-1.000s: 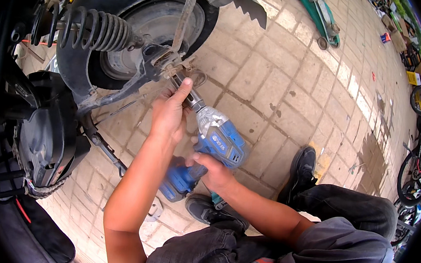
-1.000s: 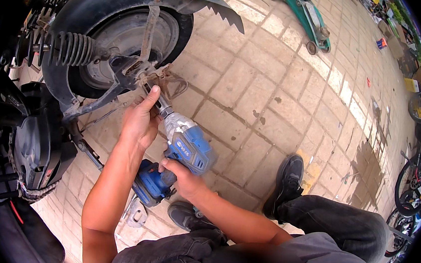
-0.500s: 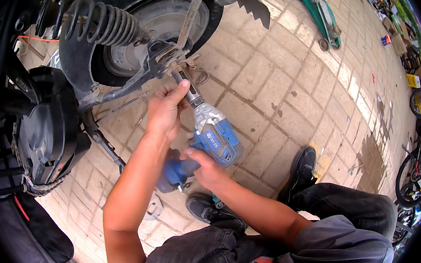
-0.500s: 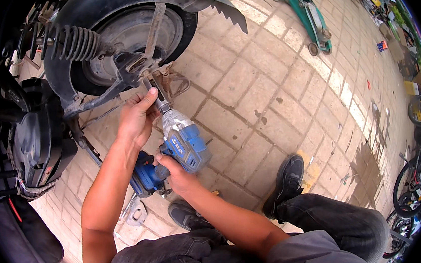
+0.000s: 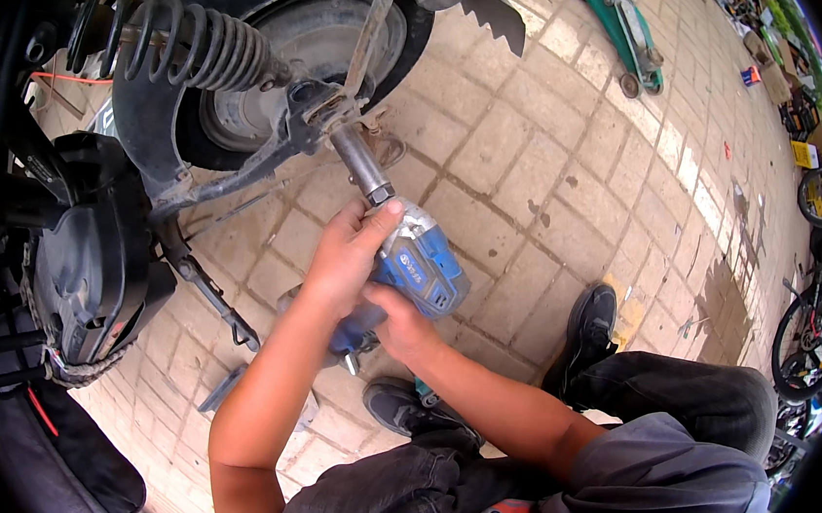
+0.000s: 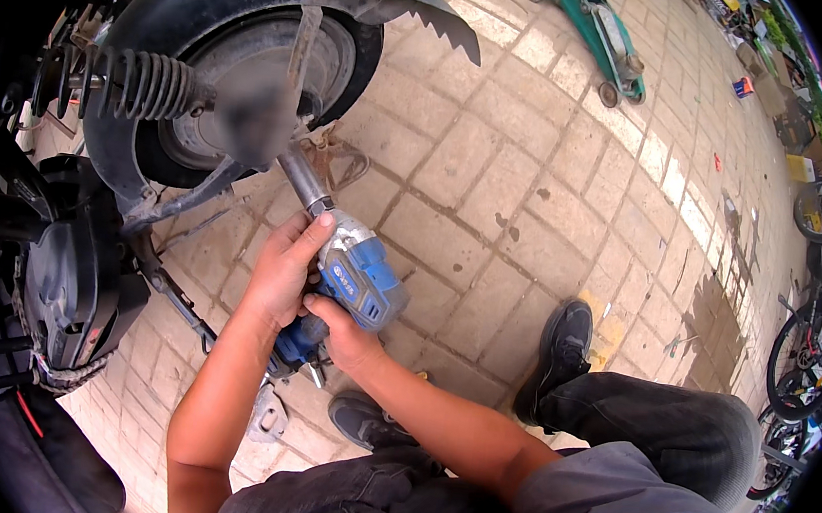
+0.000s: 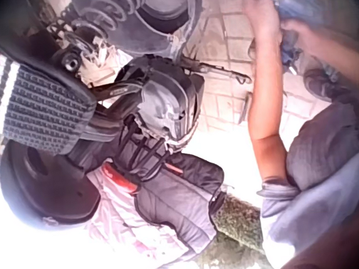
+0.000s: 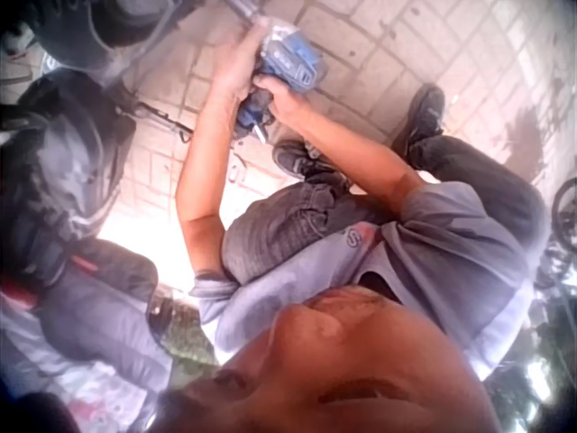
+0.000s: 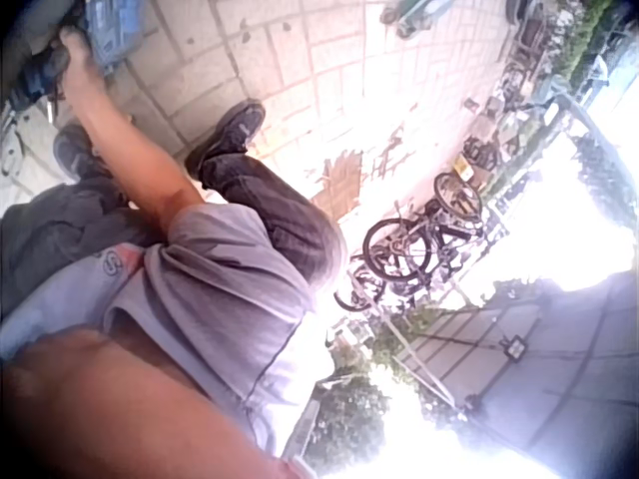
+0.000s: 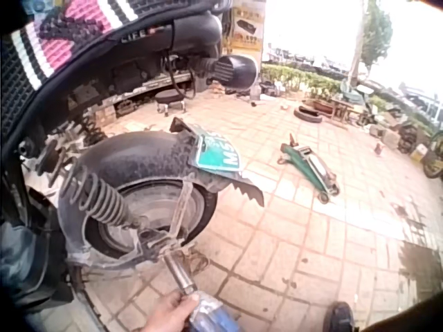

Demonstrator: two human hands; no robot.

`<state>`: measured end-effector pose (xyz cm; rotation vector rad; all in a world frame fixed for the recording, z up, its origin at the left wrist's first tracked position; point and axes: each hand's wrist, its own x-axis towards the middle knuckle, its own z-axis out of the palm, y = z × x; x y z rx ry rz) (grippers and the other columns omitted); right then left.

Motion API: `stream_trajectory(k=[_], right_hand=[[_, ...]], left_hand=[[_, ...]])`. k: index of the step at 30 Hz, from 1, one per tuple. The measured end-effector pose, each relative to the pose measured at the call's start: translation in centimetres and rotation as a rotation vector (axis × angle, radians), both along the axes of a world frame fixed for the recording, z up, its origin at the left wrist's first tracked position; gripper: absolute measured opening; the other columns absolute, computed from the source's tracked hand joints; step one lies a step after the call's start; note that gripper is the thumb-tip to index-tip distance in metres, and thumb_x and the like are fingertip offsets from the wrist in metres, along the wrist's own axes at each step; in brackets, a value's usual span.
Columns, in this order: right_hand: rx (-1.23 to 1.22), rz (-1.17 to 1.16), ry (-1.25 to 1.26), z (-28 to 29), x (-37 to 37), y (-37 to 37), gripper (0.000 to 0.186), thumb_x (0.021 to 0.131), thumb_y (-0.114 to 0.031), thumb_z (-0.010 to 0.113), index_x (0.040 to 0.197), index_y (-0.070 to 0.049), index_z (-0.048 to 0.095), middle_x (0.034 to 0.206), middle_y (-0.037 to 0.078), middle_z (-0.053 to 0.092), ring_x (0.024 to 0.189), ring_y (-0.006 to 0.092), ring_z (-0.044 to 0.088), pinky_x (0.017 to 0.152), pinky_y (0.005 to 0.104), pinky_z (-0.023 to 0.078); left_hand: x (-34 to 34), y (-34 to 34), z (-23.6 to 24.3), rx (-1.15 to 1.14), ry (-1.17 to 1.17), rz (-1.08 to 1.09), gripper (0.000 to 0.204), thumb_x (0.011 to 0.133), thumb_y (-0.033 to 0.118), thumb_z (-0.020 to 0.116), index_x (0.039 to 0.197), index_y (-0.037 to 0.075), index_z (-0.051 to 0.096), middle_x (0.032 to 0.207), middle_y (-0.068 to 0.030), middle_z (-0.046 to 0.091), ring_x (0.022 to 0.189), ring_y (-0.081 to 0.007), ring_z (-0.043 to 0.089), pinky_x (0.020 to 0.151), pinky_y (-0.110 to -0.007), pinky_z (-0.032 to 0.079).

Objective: The person works on the rear wheel and brake assembly of a moped. They use a wrench to tighten bolts, a tire inflator to check and adjust tire pressure, and a cordless impact wrench to remove and install bolts. The person also moves a basin of water and uses a floor jack to lift the moped.

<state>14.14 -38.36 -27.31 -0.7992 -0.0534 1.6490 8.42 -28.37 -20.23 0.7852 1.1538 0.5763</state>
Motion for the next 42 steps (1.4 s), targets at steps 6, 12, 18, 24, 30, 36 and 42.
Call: stream_trajectory(k=[6, 12, 18, 24, 30, 36, 42], right_hand=[[0.060, 0.006, -0.084, -1.1, 0.0, 0.4, 0.035, 0.082, -0.006, 0.059, 0.117, -0.004, 0.052, 0.109, 0.006, 0.058, 0.099, 0.0176, 0.058, 0.085, 0.0340, 0.047], [0.104, -0.049, -0.173, -1.7, -0.3, 0.9, 0.041, 0.083, -0.008, 0.060, 0.122, -0.005, 0.049, 0.116, 0.006, 0.055, 0.105, 0.0176, 0.055, 0.088, 0.0342, 0.047], [0.085, -0.044, -0.249, -2.2, -0.2, 1.1, 0.036, 0.080, -0.009, 0.061, 0.115, -0.003, 0.055, 0.110, 0.006, 0.058, 0.101, 0.0171, 0.055, 0.088, 0.0330, 0.044], [0.086, -0.039, -0.323, -2.2, -0.2, 0.9, 0.040, 0.082, -0.012, 0.061, 0.119, -0.004, 0.052, 0.115, 0.006, 0.055, 0.104, 0.0169, 0.054, 0.087, 0.0329, 0.045], [0.053, -0.040, -0.254, -2.8, -0.5, 0.6, 0.042, 0.081, -0.013, 0.061, 0.120, -0.005, 0.049, 0.115, 0.005, 0.053, 0.104, 0.0155, 0.054, 0.086, 0.0314, 0.046], [0.060, -0.048, -0.240, -2.7, -0.6, 0.7, 0.040, 0.081, -0.011, 0.061, 0.119, -0.005, 0.049, 0.114, 0.005, 0.053, 0.103, 0.0150, 0.054, 0.085, 0.0306, 0.046], [0.040, -0.092, -0.197, -2.6, -0.9, 0.7, 0.039, 0.080, -0.010, 0.060, 0.118, -0.005, 0.050, 0.113, 0.005, 0.054, 0.102, 0.0147, 0.054, 0.084, 0.0306, 0.047]], left_hand=[[0.2, -0.8, 0.0, 0.116, 0.031, -0.065, 0.048, 0.088, 0.039, 0.062, 0.111, -0.003, 0.052, 0.096, -0.0094, 0.060, 0.084, -0.0139, 0.059, 0.074, -0.029, 0.049], [0.3, -1.0, -0.6, 0.225, 0.064, -0.093, 0.057, 0.084, 0.039, 0.068, 0.115, -0.005, 0.050, 0.102, -0.0123, 0.060, 0.091, -0.0169, 0.059, 0.082, -0.031, 0.049], [0.5, -1.0, -0.7, 0.191, 0.005, -0.043, 0.058, 0.080, 0.040, 0.072, 0.110, -0.005, 0.053, 0.099, -0.0120, 0.062, 0.089, -0.0164, 0.059, 0.079, -0.030, 0.049], [0.6, -0.9, -0.8, 0.216, 0.013, -0.048, 0.055, 0.082, 0.039, 0.071, 0.109, -0.005, 0.053, 0.099, -0.0117, 0.062, 0.089, -0.0165, 0.060, 0.079, -0.030, 0.049], [0.7, -0.9, -0.6, 0.293, 0.136, -0.110, 0.060, 0.080, 0.043, 0.071, 0.110, -0.005, 0.052, 0.098, -0.0122, 0.062, 0.090, -0.0182, 0.060, 0.080, -0.031, 0.049], [0.7, -1.0, -0.8, 0.300, 0.139, -0.091, 0.063, 0.079, 0.045, 0.071, 0.111, -0.005, 0.051, 0.098, -0.0129, 0.062, 0.090, -0.0192, 0.061, 0.080, -0.031, 0.049], [0.7, -0.9, -0.9, 0.297, 0.127, -0.085, 0.063, 0.079, 0.046, 0.071, 0.110, -0.005, 0.051, 0.096, -0.0128, 0.063, 0.089, -0.0192, 0.061, 0.080, -0.031, 0.049]])
